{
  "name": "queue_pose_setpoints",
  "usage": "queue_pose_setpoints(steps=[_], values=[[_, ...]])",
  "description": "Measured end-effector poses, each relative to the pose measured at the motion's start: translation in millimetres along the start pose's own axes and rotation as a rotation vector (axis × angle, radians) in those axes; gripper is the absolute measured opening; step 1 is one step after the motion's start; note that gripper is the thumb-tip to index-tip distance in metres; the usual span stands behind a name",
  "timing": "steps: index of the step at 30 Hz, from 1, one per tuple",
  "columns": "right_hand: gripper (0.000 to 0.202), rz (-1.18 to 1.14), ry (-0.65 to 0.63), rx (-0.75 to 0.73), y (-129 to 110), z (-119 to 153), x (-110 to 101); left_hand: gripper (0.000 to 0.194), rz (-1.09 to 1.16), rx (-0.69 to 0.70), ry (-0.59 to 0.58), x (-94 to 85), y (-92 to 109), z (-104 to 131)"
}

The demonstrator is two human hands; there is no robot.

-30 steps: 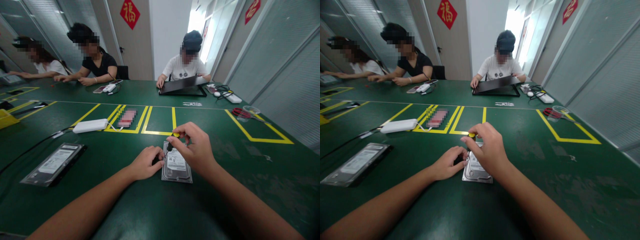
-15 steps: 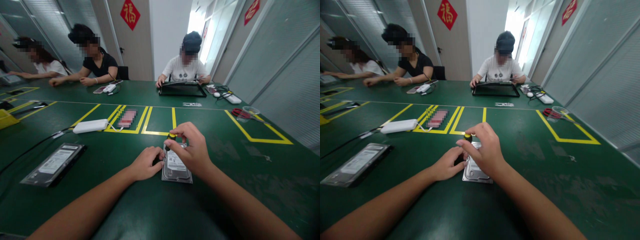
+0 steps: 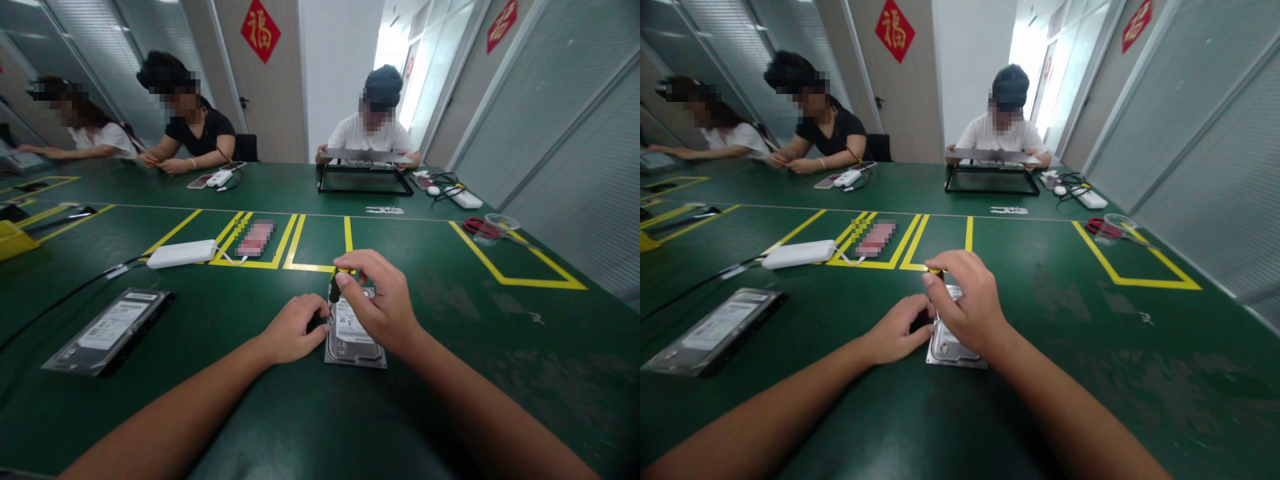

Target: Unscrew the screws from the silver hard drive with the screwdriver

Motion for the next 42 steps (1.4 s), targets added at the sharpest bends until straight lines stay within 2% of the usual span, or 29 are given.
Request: queue_pose_setpoints(steps=[7, 12, 16, 21, 23, 28, 38, 42], values=[[0.009, 0.031, 0.055, 0.004, 4.1, 2.2, 1.2, 0.013, -0.011, -0.001, 0.002, 0.5, -0.8, 1.1], [0.023, 0.005, 0.068, 0.023, 7.4, 5.4, 1.6, 0.013, -0.024, -0.003, 0.002, 0.2, 1.0, 1.2], [0.016, -0.032, 0.074, -0.052, 6.1, 4.2, 3.5, 0.012, -0.039, -0.003, 0.009, 0.4, 1.8, 2.1], [0.012, -0.003, 0.115, -0.072, 4.4, 2.0, 4.4, 0.012, -0.058, -0.005, 0.009, 0.4, 3.4, 4.4], [0.011, -0.003, 0.107, -0.076, 3.7, 2.2, 4.8, 0.011, -0.061, -0.009, 0.01, 0.5, 3.7, 4.7], [0.026, -0.032, 0.056, -0.085, 2.9, 4.4, 5.8, 0.011, -0.057, -0.015, 0.016, 1.8, 2.2, 3.8], [0.014, 0.016, 0.071, -0.1, 5.1, 2.4, 8.0, 0.013, -0.03, -0.019, 0.016, 1.5, -0.1, 3.2], [0.025, 0.032, 0.029, -0.094, 5.2, 2.0, 7.9, 0.014, -0.017, -0.02, 0.017, 1.2, -0.7, 2.4]])
Point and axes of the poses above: each hand's wrist, its own z-axis away from the middle knuckle, its own x-axis out of the palm, y = z × x, the point moved 4 cm from there along -z, towards the middle knuckle, and after that the axes turned 3 degrees about z, right-handed, at the moved point
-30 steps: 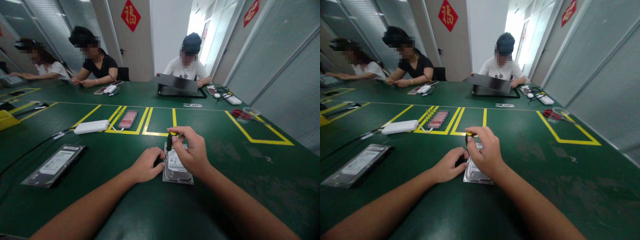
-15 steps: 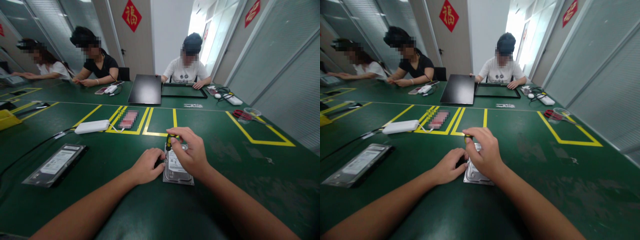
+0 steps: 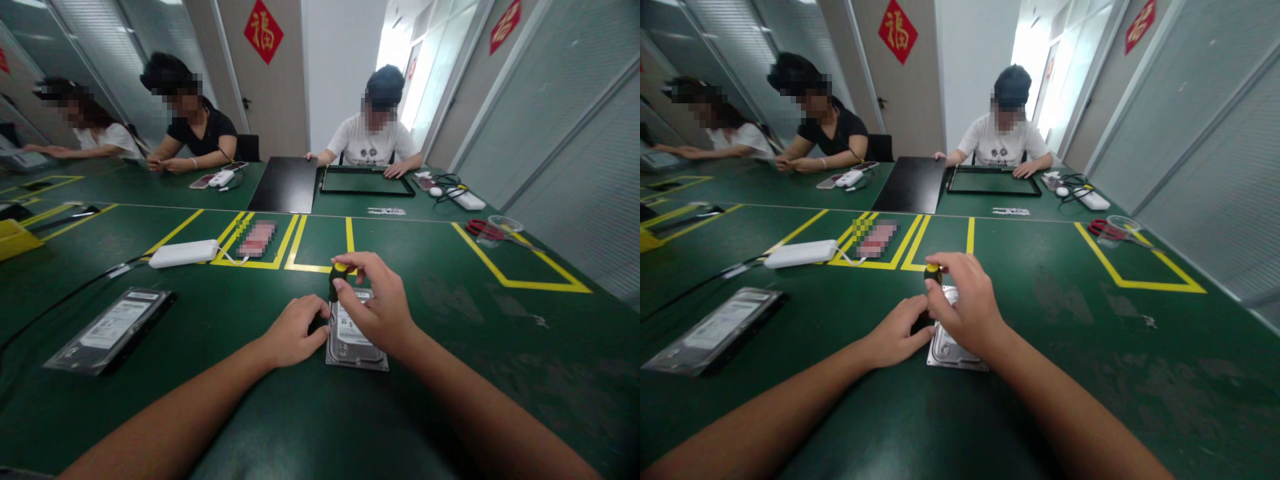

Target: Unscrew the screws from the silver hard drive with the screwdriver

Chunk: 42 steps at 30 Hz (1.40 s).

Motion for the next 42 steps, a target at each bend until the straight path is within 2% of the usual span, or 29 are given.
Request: queue_pose_setpoints(steps=[4, 13, 19, 24, 33, 38, 42], values=[[0.028, -0.04, -0.032, -0.014, -2.0, 0.5, 0.5, 0.015, 0.006, 0.001, 0.0, 1.3, -1.5, -0.3], [0.012, -0.035, 0.042, -0.008, 0.8, -3.7, 0.1, 0.014, 0.009, -0.017, -0.007, 1.2, -2.4, 0.1], [0.029, -0.079, -0.021, 0.021, 0.0, -2.7, 0.6, 0.012, 0.004, -0.023, -0.008, -0.5, 0.1, 0.2], [0.02, -0.089, 0.0, 0.015, -0.4, -3.7, 0.5, 0.014, 0.006, -0.014, -0.016, 0.4, -0.5, -0.4], [0.028, -0.12, 0.0, -0.016, -0.8, -2.8, 1.8, 0.012, 0.003, -0.019, -0.013, -0.1, 0.4, -0.4], [0.022, -0.095, 0.008, -0.041, 0.5, -2.6, 2.3, 0.012, 0.01, -0.02, -0.017, -0.7, 0.6, -0.7], [0.017, -0.077, 0.013, -0.005, 2.5, -2.4, 3.0, 0.012, 0.015, -0.023, -0.023, -0.7, 0.2, -1.4]])
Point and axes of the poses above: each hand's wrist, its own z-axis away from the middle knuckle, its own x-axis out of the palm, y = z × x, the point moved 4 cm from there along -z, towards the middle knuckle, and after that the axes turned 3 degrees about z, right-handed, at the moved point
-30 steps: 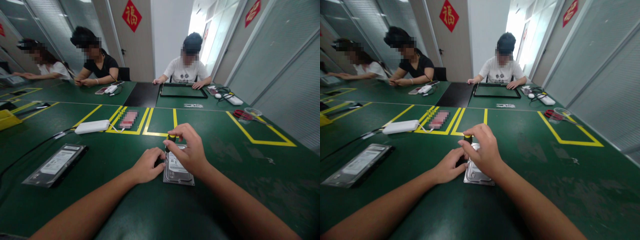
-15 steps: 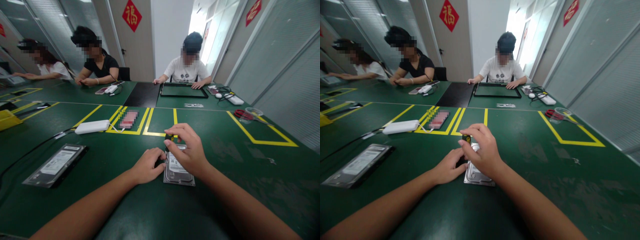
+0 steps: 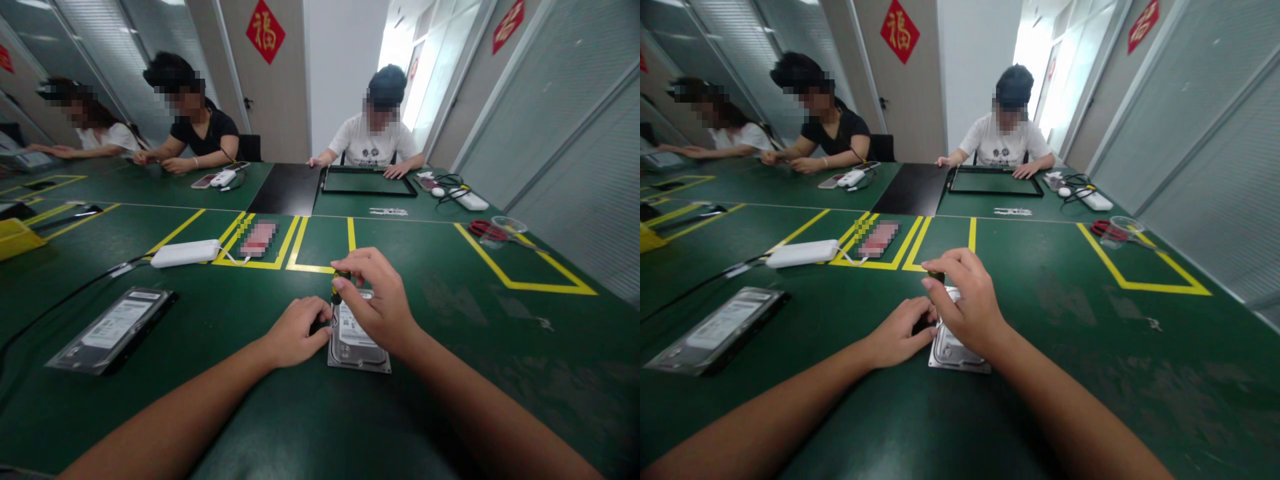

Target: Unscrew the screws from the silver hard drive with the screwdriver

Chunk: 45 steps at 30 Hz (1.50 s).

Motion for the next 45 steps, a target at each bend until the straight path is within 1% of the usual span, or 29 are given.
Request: queue_pose_setpoints(steps=[7, 10, 13, 23, 29, 36, 41, 45], values=[[0.028, -0.038, -0.031, -0.024, -3.6, -0.2, -1.2, 0.011, 0.009, -0.022, 0.005, 1.5, -3.1, 0.0], [0.022, -0.007, -0.017, -0.035, -2.0, -0.5, -1.7, 0.011, 0.014, -0.038, 0.0, 0.9, -4.0, -0.3], [0.016, 0.017, -0.011, -0.013, -0.6, -1.4, -1.7, 0.013, 0.021, -0.051, -0.007, -0.3, -3.8, -1.1], [0.019, -0.023, -0.017, 0.004, -3.5, -1.8, -2.4, 0.014, 0.063, -0.071, 0.003, 0.0, -6.8, -2.4], [0.025, -0.037, -0.03, 0.023, -2.0, 0.1, -2.0, 0.013, 0.096, -0.104, 0.012, -0.6, -7.8, -3.9], [0.022, -0.018, 0.004, 0.0, -1.6, -0.9, -1.3, 0.015, 0.122, -0.134, 0.015, -0.6, -9.2, -3.7], [0.015, 0.012, 0.015, -0.017, -2.6, -1.8, -1.8, 0.014, 0.123, -0.144, 0.011, -0.5, -10.3, -3.4], [0.026, 0.018, -0.017, 0.015, -2.6, -0.1, -3.5, 0.013, 0.119, -0.152, 0.009, -1.7, -9.9, -3.9]])
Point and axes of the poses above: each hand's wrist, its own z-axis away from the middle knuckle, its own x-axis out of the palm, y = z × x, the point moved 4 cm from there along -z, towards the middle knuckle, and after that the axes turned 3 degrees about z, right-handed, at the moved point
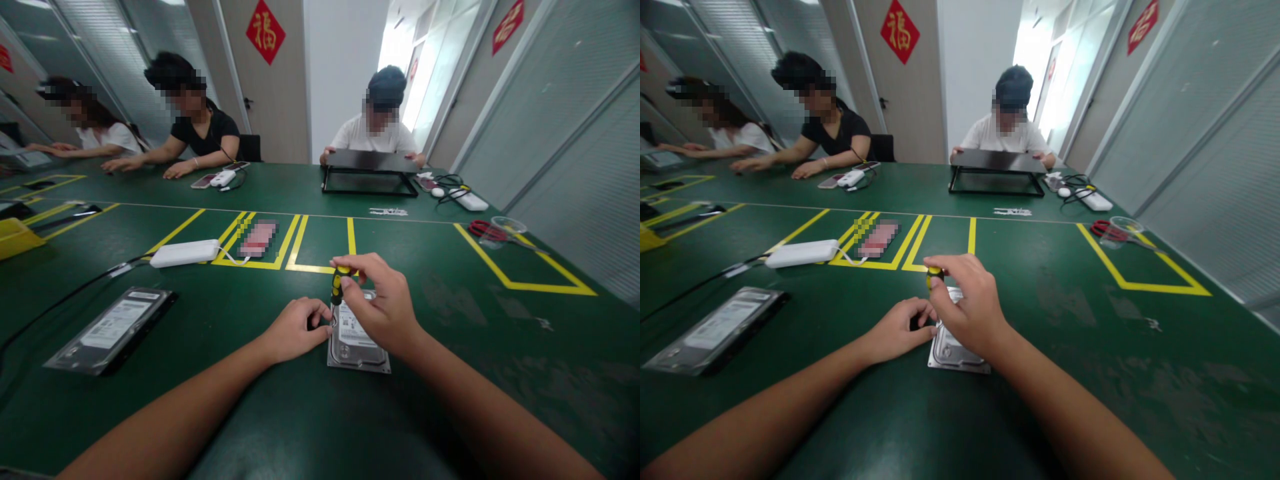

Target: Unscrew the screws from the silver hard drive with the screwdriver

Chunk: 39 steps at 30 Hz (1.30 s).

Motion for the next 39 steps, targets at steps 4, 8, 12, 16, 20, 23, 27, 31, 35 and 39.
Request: queue_pose_setpoints(steps=[4, 8, 12, 16, 20, 23, 27, 31, 35, 39], values=[[0.022, -0.008, -0.005, -0.002, -0.4, 0.1, -0.4, 0.014, 0.003, -0.004, -0.002, 0.2, 0.6, 0.4], [0.014, 0.013, 0.029, -0.017, 0.3, -1.7, 0.3, 0.014, 0.006, 0.016, 0.032, 0.2, 0.1, 1.7], [0.01, 0.026, 0.026, -0.024, 0.4, -1.9, 0.0, 0.016, 0.005, 0.057, 0.054, -0.6, -0.5, 2.0], [0.025, -0.018, -0.009, -0.042, -1.3, -2.1, -1.0, 0.015, 0.006, 0.061, 0.067, -1.4, 0.1, 2.2], [0.02, -0.04, -0.031, -0.04, -2.1, -3.0, -0.6, 0.014, 0.003, 0.04, 0.089, -2.6, 2.1, 2.6], [0.015, -0.009, -0.003, -0.01, -0.6, -3.1, -0.5, 0.015, 0.0, 0.028, 0.097, -3.7, 3.7, 2.2], [0.013, 0.018, 0.004, -0.02, 0.3, -2.4, 0.1, 0.014, 0.003, 0.03, 0.093, -3.9, 3.8, 1.0], [0.027, 0.003, -0.015, -0.02, 0.5, -1.4, -0.2, 0.013, 0.006, 0.037, 0.101, -2.7, 1.5, 0.3], [0.019, -0.019, -0.015, -0.022, 0.4, -1.0, -0.5, 0.014, 0.001, 0.041, 0.117, -2.2, 1.1, 1.2], [0.016, 0.007, 0.013, -0.021, 0.9, -2.0, -0.7, 0.016, -0.002, 0.037, 0.128, -2.8, 1.4, 1.9]])
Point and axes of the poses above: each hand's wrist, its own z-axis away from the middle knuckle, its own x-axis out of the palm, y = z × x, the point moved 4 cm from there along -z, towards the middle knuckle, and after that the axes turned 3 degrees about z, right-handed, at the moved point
